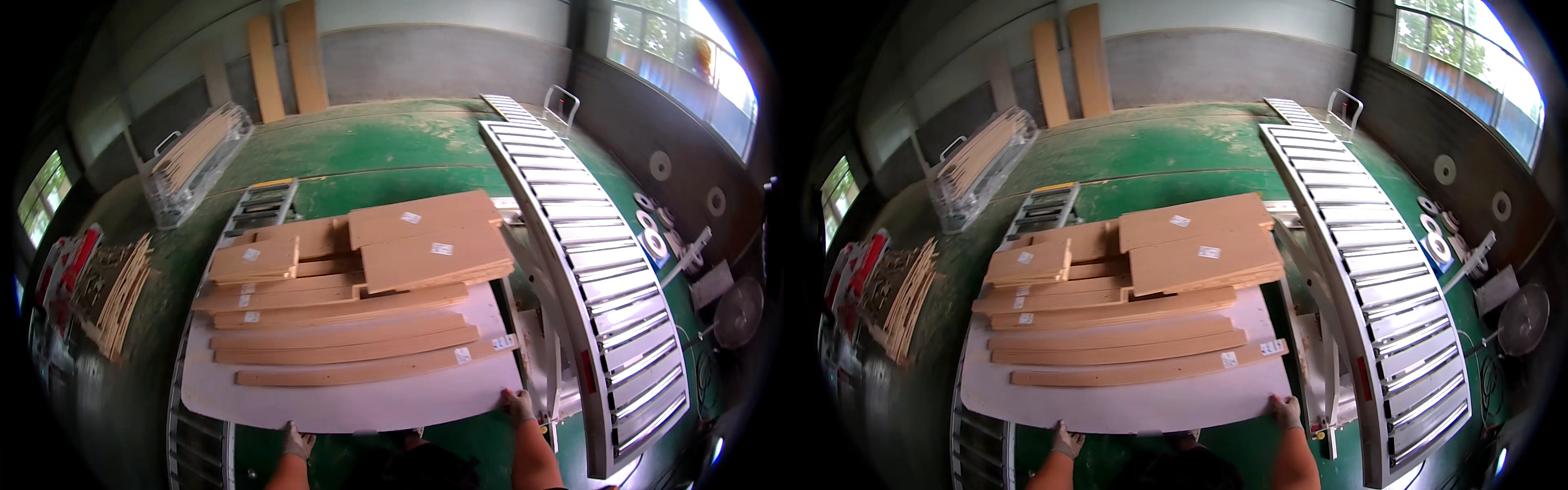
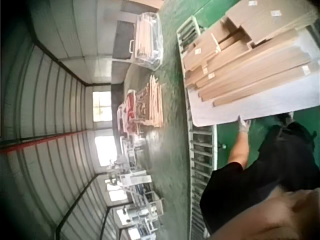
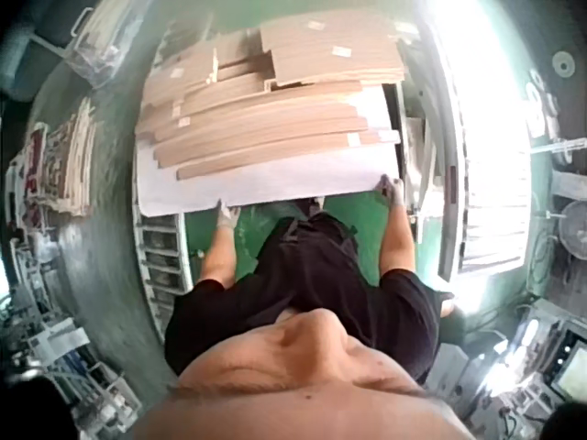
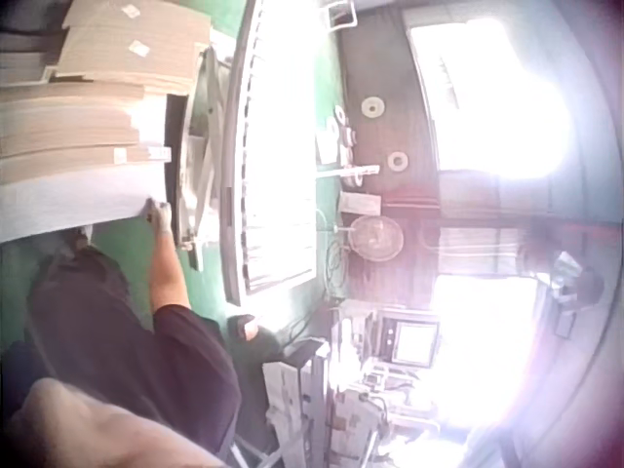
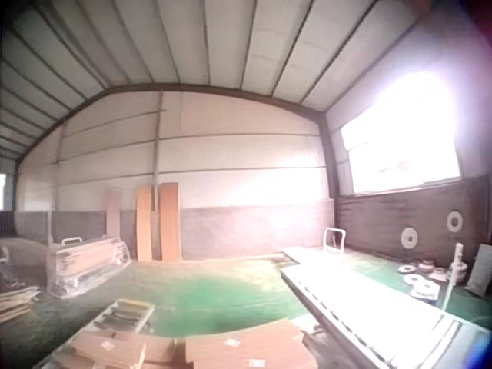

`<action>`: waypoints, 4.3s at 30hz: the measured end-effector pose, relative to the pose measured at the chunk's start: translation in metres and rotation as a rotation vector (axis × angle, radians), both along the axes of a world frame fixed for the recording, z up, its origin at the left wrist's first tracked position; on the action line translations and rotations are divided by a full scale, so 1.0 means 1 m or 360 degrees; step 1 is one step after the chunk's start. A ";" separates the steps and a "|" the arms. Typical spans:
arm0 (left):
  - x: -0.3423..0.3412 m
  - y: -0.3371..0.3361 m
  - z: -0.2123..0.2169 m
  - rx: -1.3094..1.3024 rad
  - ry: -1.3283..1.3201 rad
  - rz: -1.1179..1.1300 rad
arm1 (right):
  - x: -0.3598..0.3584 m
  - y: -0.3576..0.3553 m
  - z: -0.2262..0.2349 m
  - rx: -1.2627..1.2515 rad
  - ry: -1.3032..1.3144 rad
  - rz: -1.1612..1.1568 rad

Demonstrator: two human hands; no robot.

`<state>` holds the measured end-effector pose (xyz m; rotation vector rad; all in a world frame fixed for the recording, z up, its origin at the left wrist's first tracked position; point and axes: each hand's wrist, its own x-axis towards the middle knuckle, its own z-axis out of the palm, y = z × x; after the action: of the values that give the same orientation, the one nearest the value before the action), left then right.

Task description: The person handles a black bird on a table, then repeatedly picks up wooden parts and places them into a machine. The parts move along a conveyor belt after insertion.

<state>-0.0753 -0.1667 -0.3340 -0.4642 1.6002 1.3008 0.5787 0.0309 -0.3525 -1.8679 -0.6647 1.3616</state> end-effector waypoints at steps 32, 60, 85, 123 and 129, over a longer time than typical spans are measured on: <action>0.326 -0.288 0.586 -0.0608 0.0906 -0.1892 | -0.092 -0.163 0.487 -0.1007 0.0856 0.0044; 0.513 -0.487 0.378 0.0873 -0.0651 -0.0167 | 0.119 -0.360 0.374 -0.0044 0.0339 0.2555; 0.693 -0.406 0.345 -0.0627 0.1041 -0.1607 | 0.243 -0.206 0.224 -0.0900 0.0736 0.0874; 0.795 -0.658 0.341 -0.0339 0.0954 -0.1022 | 0.173 -0.469 0.210 -0.0634 0.0553 0.1024; 0.818 -0.773 0.245 -0.0890 0.1514 -0.1724 | 0.140 -0.525 0.169 -0.0608 0.1218 0.0678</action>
<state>0.7429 -0.9401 -0.0889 0.7814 2.4421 0.1568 0.7184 -0.4938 -0.1838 -1.3110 -0.4195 2.4313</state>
